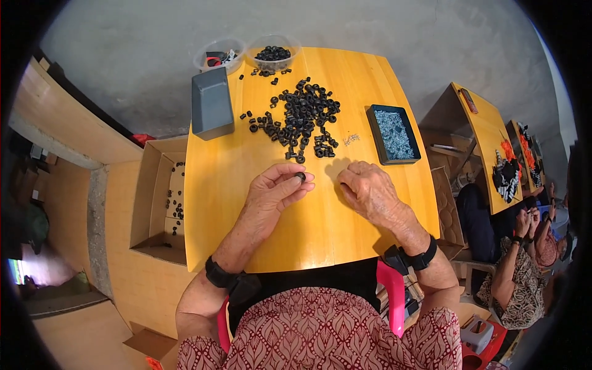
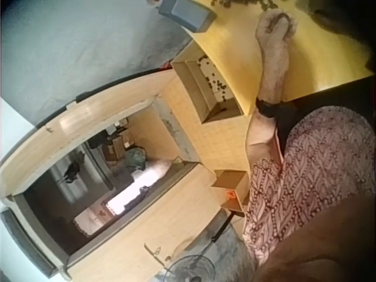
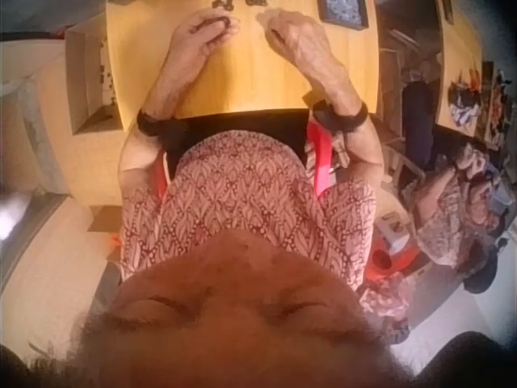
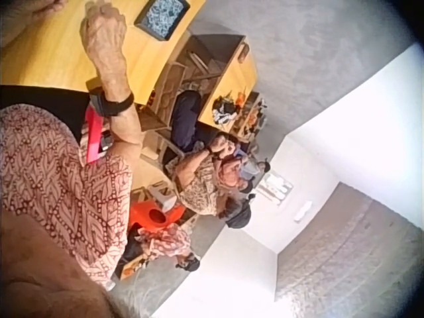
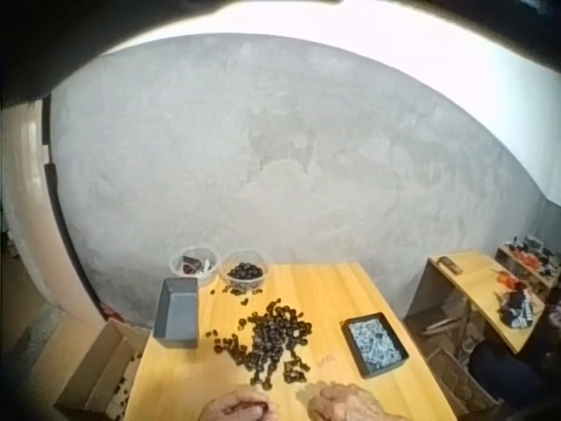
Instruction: The person assembles small hardware components by inserting metal pins into plastic grommets by hand.
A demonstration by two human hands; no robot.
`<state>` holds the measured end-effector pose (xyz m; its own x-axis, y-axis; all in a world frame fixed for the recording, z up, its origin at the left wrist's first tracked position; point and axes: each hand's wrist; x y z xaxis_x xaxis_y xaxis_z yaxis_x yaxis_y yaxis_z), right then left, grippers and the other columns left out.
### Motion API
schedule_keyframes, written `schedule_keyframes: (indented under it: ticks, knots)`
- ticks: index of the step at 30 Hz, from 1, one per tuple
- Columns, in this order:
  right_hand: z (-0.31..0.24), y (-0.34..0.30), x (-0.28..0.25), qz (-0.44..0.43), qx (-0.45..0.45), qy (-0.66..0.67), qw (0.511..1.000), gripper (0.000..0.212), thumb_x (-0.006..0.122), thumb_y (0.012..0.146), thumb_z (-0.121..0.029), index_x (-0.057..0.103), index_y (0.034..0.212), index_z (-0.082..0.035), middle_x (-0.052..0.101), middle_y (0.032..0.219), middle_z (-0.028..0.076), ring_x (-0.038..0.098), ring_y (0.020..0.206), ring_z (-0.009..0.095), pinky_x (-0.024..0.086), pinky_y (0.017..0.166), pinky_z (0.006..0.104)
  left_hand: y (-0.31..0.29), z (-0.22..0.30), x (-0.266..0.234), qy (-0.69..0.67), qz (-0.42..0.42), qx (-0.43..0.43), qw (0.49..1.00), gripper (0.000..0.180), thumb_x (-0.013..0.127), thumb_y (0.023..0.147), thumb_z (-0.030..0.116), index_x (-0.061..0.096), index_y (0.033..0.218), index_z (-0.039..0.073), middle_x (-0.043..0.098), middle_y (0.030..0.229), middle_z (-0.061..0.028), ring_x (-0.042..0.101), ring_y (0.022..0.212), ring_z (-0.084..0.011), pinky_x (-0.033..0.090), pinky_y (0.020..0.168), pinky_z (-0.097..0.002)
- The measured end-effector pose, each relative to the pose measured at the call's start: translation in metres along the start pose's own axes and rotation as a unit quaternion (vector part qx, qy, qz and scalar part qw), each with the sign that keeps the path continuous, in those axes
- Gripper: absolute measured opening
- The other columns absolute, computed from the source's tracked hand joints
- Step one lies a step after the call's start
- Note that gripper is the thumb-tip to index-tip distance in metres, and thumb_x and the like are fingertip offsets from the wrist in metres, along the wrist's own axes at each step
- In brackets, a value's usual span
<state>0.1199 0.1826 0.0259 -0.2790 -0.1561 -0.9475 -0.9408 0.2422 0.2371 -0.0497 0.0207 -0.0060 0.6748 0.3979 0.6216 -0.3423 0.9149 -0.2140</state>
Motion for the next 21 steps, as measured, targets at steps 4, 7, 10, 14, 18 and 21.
schedule_keyframes:
  ticks: [4,7,10,14,18,21]
  knots:
    - [0.002,-0.012,0.008,-0.033,-0.032,-0.094,0.995,0.016,0.060,0.079,-0.009,0.061,0.094,-0.004,0.059,0.085,0.010,0.060,0.084,0.028,0.048,0.071,0.0410,-0.002,-0.004,0.009,-0.015,-0.011,-0.013,1.000,0.021,0.059,0.097,0.008,0.059,0.117,0.002,0.068,0.110,-0.0106,0.067,0.100,-0.0190,0.055,0.090,-0.0275]
    - [0.003,-0.010,0.018,-0.012,-0.047,-0.092,0.995,0.023,0.057,0.079,-0.008,0.060,0.101,-0.003,0.057,0.089,0.010,0.059,0.087,0.028,0.048,0.074,0.0401,-0.008,0.002,0.020,0.006,0.003,-0.025,1.000,0.021,0.058,0.097,0.009,0.058,0.117,0.003,0.068,0.109,-0.0106,0.067,0.100,-0.0189,0.055,0.090,-0.0279]
    - [-0.003,-0.007,0.026,0.042,-0.062,-0.044,0.996,0.020,0.057,0.079,-0.008,0.060,0.098,-0.003,0.057,0.087,0.011,0.059,0.086,0.029,0.048,0.073,0.0410,-0.023,0.006,0.015,0.019,0.011,-0.010,1.000,0.020,0.057,0.097,0.009,0.059,0.116,0.003,0.068,0.109,-0.0110,0.067,0.099,-0.0185,0.055,0.090,-0.0280]
    - [0.002,-0.009,0.015,0.024,-0.001,-0.025,0.999,0.013,0.057,0.078,-0.007,0.058,0.090,-0.004,0.056,0.083,0.011,0.060,0.083,0.030,0.049,0.072,0.0414,-0.022,0.003,0.028,0.009,-0.033,-0.028,0.999,0.020,0.059,0.097,0.010,0.060,0.116,0.003,0.068,0.110,-0.0105,0.067,0.099,-0.0177,0.055,0.088,-0.0267]
    - [0.013,0.009,0.032,0.043,-0.035,-0.015,0.998,0.013,0.058,0.077,-0.007,0.059,0.090,-0.003,0.056,0.080,0.011,0.061,0.081,0.031,0.049,0.071,0.0403,-0.022,-0.003,0.026,0.031,0.005,-0.030,0.999,0.020,0.059,0.097,0.009,0.060,0.116,0.003,0.068,0.109,-0.0096,0.067,0.099,-0.0177,0.056,0.088,-0.0258]
    - [0.019,0.016,0.042,0.077,-0.033,-0.020,0.996,0.013,0.059,0.077,-0.007,0.059,0.089,-0.004,0.056,0.081,0.011,0.061,0.081,0.030,0.049,0.071,0.0397,-0.019,-0.009,0.018,0.011,0.022,-0.040,0.999,0.019,0.060,0.096,0.008,0.061,0.114,0.002,0.067,0.108,-0.0089,0.068,0.099,-0.0181,0.056,0.087,-0.0253]
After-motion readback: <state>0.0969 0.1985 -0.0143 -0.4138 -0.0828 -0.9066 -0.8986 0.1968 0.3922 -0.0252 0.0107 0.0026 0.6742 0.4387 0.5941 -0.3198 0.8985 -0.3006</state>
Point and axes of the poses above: each hand's wrist, its own y-axis towards the middle knuckle, its own x-axis out of the palm, z = x × y
